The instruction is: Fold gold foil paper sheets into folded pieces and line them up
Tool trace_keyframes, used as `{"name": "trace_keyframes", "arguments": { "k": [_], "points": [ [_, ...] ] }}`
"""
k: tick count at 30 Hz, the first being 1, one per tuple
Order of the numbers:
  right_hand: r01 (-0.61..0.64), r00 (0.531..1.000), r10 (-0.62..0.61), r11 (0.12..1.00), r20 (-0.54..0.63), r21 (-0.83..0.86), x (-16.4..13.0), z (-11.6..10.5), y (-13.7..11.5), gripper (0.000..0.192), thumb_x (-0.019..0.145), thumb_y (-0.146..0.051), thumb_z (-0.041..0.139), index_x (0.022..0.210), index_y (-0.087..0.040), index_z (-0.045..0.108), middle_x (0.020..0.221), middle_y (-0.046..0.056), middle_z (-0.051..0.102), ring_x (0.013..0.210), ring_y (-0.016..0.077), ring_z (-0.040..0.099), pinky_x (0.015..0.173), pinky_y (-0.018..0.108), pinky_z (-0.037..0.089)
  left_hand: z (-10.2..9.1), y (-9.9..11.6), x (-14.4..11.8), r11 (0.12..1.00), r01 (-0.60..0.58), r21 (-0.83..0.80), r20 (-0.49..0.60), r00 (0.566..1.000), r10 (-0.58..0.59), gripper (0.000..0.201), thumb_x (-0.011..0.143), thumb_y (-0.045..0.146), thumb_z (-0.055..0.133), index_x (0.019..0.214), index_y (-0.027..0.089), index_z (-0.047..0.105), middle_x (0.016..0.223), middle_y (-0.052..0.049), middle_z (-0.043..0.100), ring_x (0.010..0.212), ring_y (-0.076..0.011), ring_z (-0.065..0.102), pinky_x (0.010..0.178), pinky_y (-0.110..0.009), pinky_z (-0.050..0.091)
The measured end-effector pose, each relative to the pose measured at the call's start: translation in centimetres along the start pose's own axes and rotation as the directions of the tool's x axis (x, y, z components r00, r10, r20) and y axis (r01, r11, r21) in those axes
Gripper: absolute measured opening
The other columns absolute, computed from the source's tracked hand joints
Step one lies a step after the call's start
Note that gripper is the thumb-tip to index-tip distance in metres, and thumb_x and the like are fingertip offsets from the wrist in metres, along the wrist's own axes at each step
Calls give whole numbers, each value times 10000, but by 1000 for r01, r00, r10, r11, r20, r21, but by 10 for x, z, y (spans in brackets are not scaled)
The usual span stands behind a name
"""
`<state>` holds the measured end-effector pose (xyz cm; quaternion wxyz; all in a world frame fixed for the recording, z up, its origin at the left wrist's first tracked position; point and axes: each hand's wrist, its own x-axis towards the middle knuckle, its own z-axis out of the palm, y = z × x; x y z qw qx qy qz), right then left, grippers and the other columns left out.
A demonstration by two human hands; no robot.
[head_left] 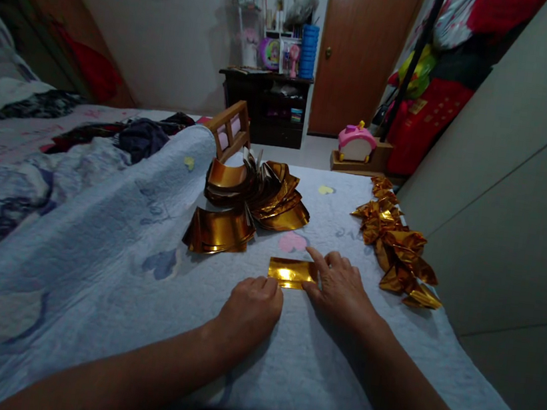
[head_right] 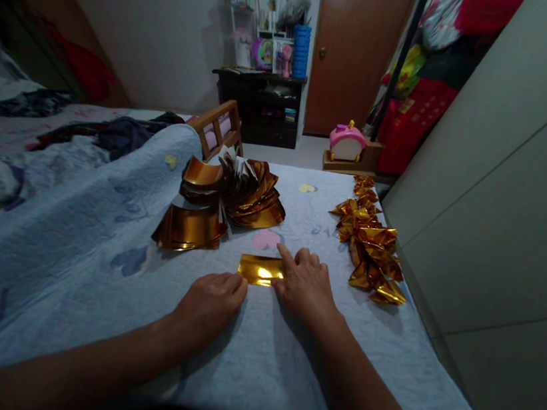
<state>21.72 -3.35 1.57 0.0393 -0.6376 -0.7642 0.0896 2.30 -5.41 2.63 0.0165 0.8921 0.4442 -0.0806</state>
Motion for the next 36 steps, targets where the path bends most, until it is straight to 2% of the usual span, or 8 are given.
{"name": "trace_keyframes", "arguments": {
  "k": [4, 10, 14, 16, 19, 22, 30, 36],
  "points": [
    [19, 999, -19, 1000, 26, 9, 0, -3, 10, 753, 897, -363, 625, 1576, -336, 301, 1194, 118, 570, 1041, 303, 527, 823, 383, 355, -1, -2, 0, 1000, -8, -5, 8, 1000, 8, 246, 912, 43, 471, 978, 114, 696, 950, -140, 697, 903, -283, 671, 776, -424, 561],
    [60, 995, -63, 997, 82, 38, 4, 1, 23, 787, 887, -294, 602, 1590, -352, 253, 1237, 119, 548, 1054, 299, 526, 862, 400, 372, 4, -3, 1, 999, -32, -8, -57, 998, 32, 231, 913, 47, 485, 979, 114, 696, 956, -147, 695, 895, -297, 664, 759, -445, 557],
    [81, 994, -91, 986, 61, 145, 5, 0, 29, 790, 850, -249, 599, 1573, -241, 279, 1244, 132, 534, 1107, 298, 507, 928, 418, 378, 7, -6, 4, 1000, -24, -16, -100, 995, 23, 187, 918, 66, 501, 950, 123, 676, 937, -135, 688, 886, -285, 653, 753, -426, 549],
    [113, 993, -116, 967, -2, 228, 6, -2, 29, 705, 808, -202, 595, 1481, -169, 390, 1240, 139, 531, 1126, 286, 494, 958, 409, 378, 8, -8, 6, 999, -13, -41, -139, 990, 7, 160, 922, 86, 512, 936, 137, 663, 941, -123, 683, 892, -278, 644, 753, -415, 541],
    [214, 976, -190, 932, -110, 294, 5, -5, 24, 413, 753, -139, 580, 1164, -166, 574, 1140, 111, 546, 1066, 257, 492, 934, 379, 394, 9, -12, 10, 995, 15, -99, -201, 979, -35, 114, 936, 160, 538, 945, 157, 652, 970, -106, 674, 909, -274, 630, 771, -415, 527],
    [344, 938, -312, 895, -153, 285, 4, -3, 13, 193, 764, -125, 603, 948, -180, 616, 1049, 87, 554, 991, 239, 489, 885, 360, 391, 9, -18, 13, 988, 9, -153, -236, 971, -46, 104, 937, 237, 569, 958, 168, 645, 992, -96, 666, 921, -267, 617, 802, -412, 510],
    [414, 910, -395, 887, -128, 204, 10, 7, 3, 71, 901, -206, 641, 910, -177, 705, 914, 61, 638, 878, 204, 523, 790, 340, 342, 16, -29, 17, 949, -29, -312, -271, 961, -60, 128, 904, 289, 624, 946, 168, 628, 993, -87, 640, 932, -254, 586, 833, -388, 484],
    [437, 897, -414, 886, -156, 154, 13, 5, 6, 144, 919, -185, 622, 860, -166, 752, 831, 60, 650, 799, 185, 527, 744, 332, 326, 19, -33, 22, 943, -51, -328, -305, 951, -55, 105, 918, 240, 619, 982, 160, 646, 994, -85, 651, 932, -249, 588, 825, -376, 471]
  ]
}}
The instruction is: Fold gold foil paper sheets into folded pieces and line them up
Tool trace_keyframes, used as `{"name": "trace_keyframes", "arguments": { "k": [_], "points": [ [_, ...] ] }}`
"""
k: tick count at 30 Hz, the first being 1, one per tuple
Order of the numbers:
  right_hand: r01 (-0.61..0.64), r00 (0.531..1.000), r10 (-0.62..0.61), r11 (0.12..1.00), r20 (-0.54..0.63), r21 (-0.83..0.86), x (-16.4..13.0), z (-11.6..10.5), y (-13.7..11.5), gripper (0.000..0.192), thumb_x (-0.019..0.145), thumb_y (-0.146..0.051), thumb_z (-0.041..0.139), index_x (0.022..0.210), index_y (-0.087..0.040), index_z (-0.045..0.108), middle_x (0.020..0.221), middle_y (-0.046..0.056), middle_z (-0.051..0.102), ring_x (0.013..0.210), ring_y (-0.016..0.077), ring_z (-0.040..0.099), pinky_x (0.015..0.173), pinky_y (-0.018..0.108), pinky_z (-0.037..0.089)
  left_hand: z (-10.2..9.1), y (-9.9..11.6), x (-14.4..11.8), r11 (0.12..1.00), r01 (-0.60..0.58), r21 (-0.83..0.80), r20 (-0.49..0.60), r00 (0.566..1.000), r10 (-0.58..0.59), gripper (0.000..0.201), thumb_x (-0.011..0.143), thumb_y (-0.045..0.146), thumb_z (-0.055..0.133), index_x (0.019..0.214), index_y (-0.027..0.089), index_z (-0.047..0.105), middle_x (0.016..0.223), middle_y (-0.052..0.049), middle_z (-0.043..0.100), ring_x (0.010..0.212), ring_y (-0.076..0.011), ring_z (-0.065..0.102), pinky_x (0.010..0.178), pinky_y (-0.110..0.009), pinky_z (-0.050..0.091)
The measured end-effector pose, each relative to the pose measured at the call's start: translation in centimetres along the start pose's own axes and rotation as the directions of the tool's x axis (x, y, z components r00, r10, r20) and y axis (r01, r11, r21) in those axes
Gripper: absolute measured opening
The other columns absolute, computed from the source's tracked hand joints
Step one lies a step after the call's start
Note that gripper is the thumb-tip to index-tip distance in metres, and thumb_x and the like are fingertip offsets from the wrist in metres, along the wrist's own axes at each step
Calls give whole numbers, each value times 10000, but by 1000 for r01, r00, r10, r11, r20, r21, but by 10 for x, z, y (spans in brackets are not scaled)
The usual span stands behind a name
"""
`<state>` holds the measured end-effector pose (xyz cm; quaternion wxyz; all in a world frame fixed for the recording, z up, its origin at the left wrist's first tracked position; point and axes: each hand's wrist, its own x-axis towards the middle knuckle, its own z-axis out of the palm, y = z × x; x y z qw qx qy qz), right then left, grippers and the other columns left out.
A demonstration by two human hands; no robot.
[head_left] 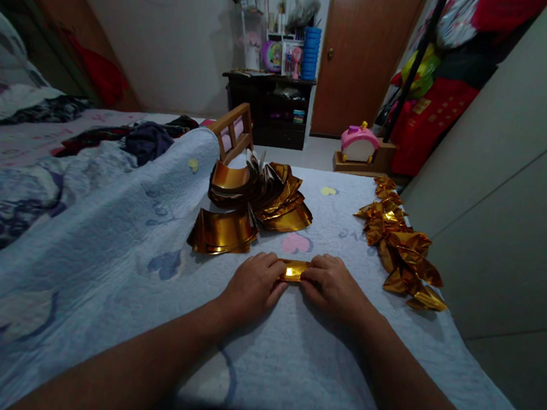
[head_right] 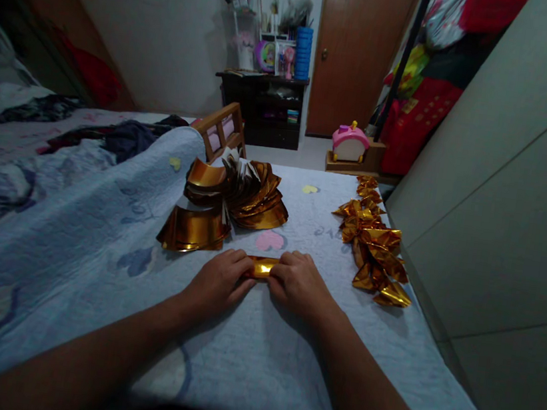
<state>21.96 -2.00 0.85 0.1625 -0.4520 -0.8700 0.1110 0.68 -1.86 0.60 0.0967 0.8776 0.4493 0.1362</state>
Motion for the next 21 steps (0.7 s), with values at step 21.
{"name": "trace_keyframes", "arguments": {
  "k": [21],
  "points": [
    [-5, 998, 14, 989, -60, 146, 2, -6, 7, 125, 925, -262, 687, 890, -226, 801, 806, 50, 678, 821, 196, 551, 753, 329, 378, -5, -9, 4, 934, -190, -303, -159, 976, 147, 91, 924, 159, 629, 888, 147, 712, 823, -50, 708, 783, -175, 631, 725, -283, 466]
  ]
}}
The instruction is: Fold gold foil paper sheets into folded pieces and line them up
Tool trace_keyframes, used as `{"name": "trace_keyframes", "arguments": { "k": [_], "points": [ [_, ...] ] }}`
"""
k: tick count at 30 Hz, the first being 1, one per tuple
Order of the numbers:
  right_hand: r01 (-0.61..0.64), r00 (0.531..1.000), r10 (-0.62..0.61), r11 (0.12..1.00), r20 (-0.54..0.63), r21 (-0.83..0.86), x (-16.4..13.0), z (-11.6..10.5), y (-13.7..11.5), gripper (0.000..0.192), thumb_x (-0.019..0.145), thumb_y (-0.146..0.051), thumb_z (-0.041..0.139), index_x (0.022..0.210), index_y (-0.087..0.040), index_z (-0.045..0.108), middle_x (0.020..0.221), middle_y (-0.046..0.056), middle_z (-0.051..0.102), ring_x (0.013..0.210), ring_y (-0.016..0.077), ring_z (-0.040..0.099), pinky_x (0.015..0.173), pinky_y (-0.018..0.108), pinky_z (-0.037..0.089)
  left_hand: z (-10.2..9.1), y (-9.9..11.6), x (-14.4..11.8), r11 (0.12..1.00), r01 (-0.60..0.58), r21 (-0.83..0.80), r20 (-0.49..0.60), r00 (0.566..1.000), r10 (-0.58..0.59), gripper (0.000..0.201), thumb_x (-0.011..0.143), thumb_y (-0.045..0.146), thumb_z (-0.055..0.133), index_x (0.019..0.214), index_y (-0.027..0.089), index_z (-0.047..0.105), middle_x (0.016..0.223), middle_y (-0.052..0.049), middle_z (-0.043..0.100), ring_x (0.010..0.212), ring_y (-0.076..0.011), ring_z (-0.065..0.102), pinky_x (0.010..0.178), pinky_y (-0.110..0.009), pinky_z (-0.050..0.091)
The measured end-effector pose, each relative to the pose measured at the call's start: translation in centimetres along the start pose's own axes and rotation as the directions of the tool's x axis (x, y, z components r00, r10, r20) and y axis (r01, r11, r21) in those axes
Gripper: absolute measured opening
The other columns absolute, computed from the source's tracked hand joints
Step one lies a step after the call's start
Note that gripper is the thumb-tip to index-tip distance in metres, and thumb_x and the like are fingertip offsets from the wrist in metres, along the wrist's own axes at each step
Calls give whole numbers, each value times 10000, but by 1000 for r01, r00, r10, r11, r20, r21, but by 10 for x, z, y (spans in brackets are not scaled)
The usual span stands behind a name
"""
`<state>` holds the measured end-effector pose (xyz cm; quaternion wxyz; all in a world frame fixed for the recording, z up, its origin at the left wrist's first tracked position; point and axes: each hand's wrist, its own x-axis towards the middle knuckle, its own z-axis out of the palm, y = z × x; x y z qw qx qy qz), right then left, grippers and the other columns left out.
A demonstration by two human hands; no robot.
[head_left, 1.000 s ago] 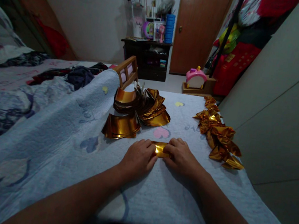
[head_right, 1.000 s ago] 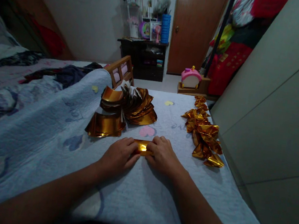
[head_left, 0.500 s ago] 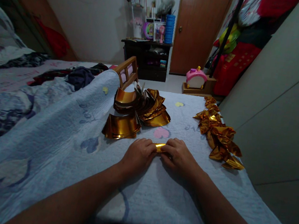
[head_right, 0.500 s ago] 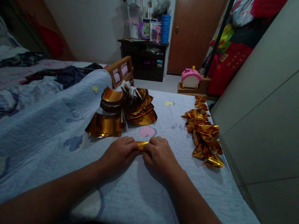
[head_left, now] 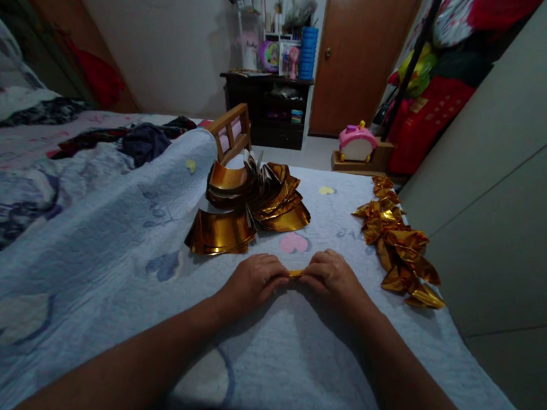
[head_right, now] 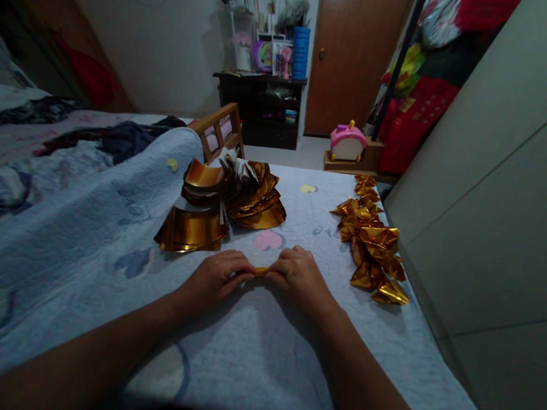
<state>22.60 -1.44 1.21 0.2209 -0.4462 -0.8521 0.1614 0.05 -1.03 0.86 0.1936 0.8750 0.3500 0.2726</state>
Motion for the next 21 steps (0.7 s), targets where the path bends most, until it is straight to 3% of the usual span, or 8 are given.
{"name": "trace_keyframes", "arguments": {
  "k": [8, 15, 17, 19, 21],
  "points": [
    [-104, 989, 124, 970, -81, 218, -6, -22, 15, 115, 872, -184, 682, 813, -211, 777, 786, 35, 690, 795, 183, 603, 737, 302, 430, -9, 1, 3, 974, 168, -154, -34, 984, -175, 144, 914, 193, 585, 867, 166, 719, 856, -56, 708, 812, -183, 642, 766, -299, 478],
    [-204, 948, 294, 851, -118, 484, -8, -36, 19, 311, 896, -395, 599, 665, -199, 669, 698, 11, 627, 682, 164, 577, 658, 293, 438, -11, 2, 6, 865, 332, -377, 17, 936, -352, 171, 871, 265, 596, 795, 163, 710, 784, -36, 700, 750, -179, 627, 728, -285, 468],
    [-233, 921, 363, 802, -140, 550, -8, -34, 19, 282, 900, -433, 591, 780, -202, 700, 772, 20, 661, 755, 180, 604, 705, 304, 460, -10, 1, 7, 804, 371, -464, 52, 918, -394, 179, 854, 294, 614, 782, 155, 702, 750, -30, 686, 717, -172, 615, 698, -273, 460],
    [-246, 891, 429, 732, -150, 636, -7, -28, 17, 292, 887, -450, 618, 1023, -205, 698, 934, 41, 699, 870, 202, 635, 771, 322, 484, -7, 0, 7, 739, 393, -547, 92, 906, -414, 190, 843, 310, 625, 775, 146, 694, 734, -31, 678, 700, -164, 607, 679, -263, 451],
    [-250, 896, 436, 656, -87, 712, -6, -21, 14, 385, 846, -458, 675, 1130, -199, 650, 961, 49, 700, 859, 204, 645, 756, 325, 499, -5, 0, 8, 690, 401, -603, 122, 901, -417, 199, 838, 317, 630, 773, 138, 689, 739, -36, 674, 704, -159, 604, 677, -258, 446]
  ]
}}
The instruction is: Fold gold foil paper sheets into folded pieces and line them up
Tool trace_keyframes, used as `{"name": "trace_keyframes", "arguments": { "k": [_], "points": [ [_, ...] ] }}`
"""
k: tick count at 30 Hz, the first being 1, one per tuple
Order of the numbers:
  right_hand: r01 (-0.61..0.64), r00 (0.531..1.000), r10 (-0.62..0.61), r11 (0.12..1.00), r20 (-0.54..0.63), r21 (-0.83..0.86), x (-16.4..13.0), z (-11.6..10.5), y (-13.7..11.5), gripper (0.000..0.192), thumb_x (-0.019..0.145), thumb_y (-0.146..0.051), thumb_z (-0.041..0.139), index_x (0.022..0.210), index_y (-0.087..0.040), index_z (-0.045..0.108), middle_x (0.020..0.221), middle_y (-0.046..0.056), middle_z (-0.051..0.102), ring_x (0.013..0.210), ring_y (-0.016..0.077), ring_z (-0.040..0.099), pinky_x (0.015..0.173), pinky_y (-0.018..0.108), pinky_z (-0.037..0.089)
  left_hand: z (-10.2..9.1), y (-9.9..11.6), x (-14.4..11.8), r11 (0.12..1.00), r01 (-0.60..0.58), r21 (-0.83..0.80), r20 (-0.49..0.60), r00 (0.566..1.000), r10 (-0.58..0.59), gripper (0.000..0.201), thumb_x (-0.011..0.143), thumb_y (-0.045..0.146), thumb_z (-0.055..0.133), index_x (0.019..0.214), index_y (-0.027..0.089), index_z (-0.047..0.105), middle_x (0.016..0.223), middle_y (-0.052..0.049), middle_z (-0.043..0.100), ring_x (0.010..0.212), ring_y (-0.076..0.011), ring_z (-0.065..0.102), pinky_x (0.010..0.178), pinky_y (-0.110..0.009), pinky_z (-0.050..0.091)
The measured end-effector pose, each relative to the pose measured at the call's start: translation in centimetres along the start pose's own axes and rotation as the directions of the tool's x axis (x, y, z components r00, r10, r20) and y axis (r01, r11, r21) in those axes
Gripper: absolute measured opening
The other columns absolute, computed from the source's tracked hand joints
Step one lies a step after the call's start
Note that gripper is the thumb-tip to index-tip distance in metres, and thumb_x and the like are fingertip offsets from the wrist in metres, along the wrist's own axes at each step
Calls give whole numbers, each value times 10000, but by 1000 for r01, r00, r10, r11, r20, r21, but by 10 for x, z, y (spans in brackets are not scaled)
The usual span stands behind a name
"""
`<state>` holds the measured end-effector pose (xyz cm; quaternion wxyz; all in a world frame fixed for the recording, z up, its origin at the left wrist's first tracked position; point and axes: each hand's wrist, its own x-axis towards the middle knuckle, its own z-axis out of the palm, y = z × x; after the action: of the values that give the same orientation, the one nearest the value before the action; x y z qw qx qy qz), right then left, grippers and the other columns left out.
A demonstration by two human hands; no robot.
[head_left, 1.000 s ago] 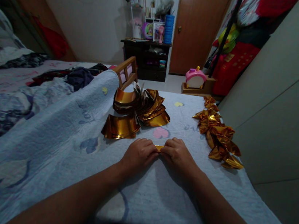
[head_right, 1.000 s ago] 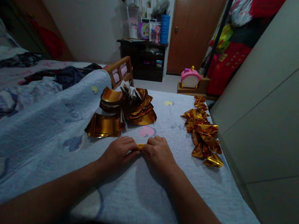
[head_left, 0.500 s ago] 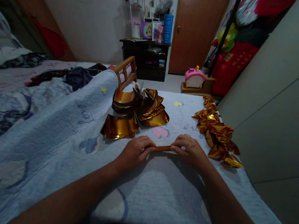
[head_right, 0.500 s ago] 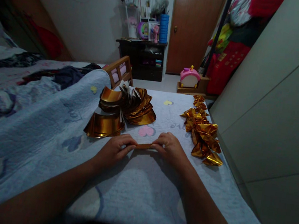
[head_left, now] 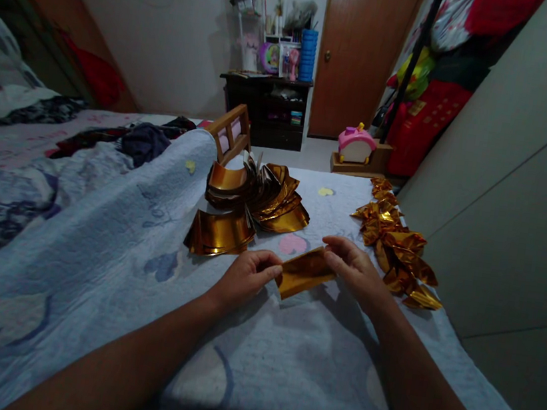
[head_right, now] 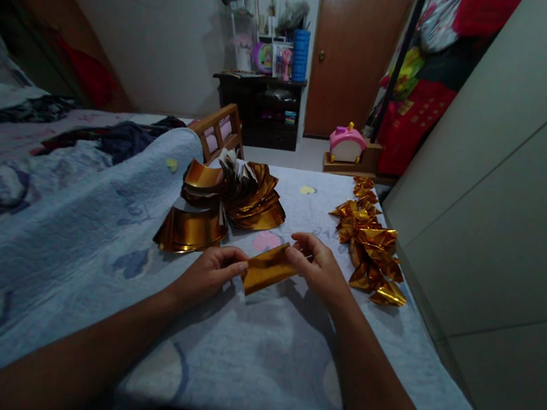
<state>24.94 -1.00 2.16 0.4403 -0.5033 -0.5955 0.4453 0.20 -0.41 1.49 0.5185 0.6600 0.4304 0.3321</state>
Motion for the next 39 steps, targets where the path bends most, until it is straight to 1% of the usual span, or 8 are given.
{"name": "trace_keyframes", "arguments": {
  "k": [3, 6, 14, 18, 21, 26, 33, 39],
  "points": [
    [-56, 992, 47, 996, 121, 75, -1, 9, 0, 254, 815, -414, 688, 916, -183, 653, 845, 29, 674, 755, 175, 628, 692, 299, 490, 3, -2, -1, 999, 10, -41, 26, 1000, -9, 203, 835, 330, 644, 841, 134, 695, 738, -18, 641, 685, -139, 573, 652, -243, 425],
    [-76, 991, 63, 992, 121, 99, -2, 13, -3, 214, 796, -383, 689, 781, -182, 616, 735, -3, 622, 664, 142, 581, 637, 272, 459, 4, -4, -2, 999, 0, -36, 45, 999, 1, 225, 833, 332, 651, 941, 139, 689, 702, 15, 582, 629, -114, 509, 601, -225, 385],
    [-47, 991, 26, 987, 133, 154, -3, 13, -4, 209, 775, -373, 723, 833, -188, 644, 753, -8, 628, 679, 141, 568, 639, 266, 448, 3, -2, -2, 996, -38, 82, 25, 999, 36, 167, 810, 291, 647, 865, 143, 701, 809, -27, 643, 717, -145, 562, 658, -253, 419],
    [-50, 990, 12, 962, 142, 267, -5, 14, -5, 274, 773, -366, 725, 988, -214, 652, 922, 26, 689, 818, 176, 637, 747, 302, 498, 3, -2, -2, 999, 28, -27, 9, 1000, -27, 216, 811, 343, 671, 888, 143, 697, 748, -13, 623, 663, -132, 542, 608, -240, 394],
    [-63, 990, 16, 937, 137, 343, -4, 13, -6, 326, 785, -369, 638, 1074, -221, 661, 1044, 72, 709, 924, 224, 657, 802, 352, 520, 4, -2, -3, 987, 61, -150, 14, 998, -60, 262, 790, 374, 713, 921, 147, 701, 790, -21, 649, 686, -128, 560, 617, -229, 404],
    [-85, 990, 32, 910, 136, 406, -4, 10, -5, 369, 698, -272, 601, 1053, -222, 690, 1066, 78, 719, 969, 242, 655, 857, 385, 523, 4, 0, -3, 954, 144, -261, 25, 990, -142, 306, 753, 380, 758, 951, 154, 701, 773, -2, 633, 560, -76, 479, 517, -201, 338],
    [-107, 991, 60, 882, 117, 458, -6, 9, -9, 304, 736, -355, 698, 1010, -228, 726, 1004, 74, 714, 819, 202, 623, 642, 297, 492, 5, -2, -3, 922, 187, -340, 51, 982, -180, 314, 750, 395, 781, 927, 148, 701, 834, -34, 682, 581, -79, 534, 549, -202, 391],
    [-86, 991, 36, 908, 129, 410, -4, 12, -4, 329, 695, -356, 815, 985, -226, 729, 942, 43, 712, 766, 165, 610, 656, 280, 489, 5, -1, -4, 916, 187, -355, 65, 982, -176, 298, 749, 375, 784, 925, 144, 717, 818, -37, 682, 574, -80, 535, 552, -208, 402]
  ]
}}
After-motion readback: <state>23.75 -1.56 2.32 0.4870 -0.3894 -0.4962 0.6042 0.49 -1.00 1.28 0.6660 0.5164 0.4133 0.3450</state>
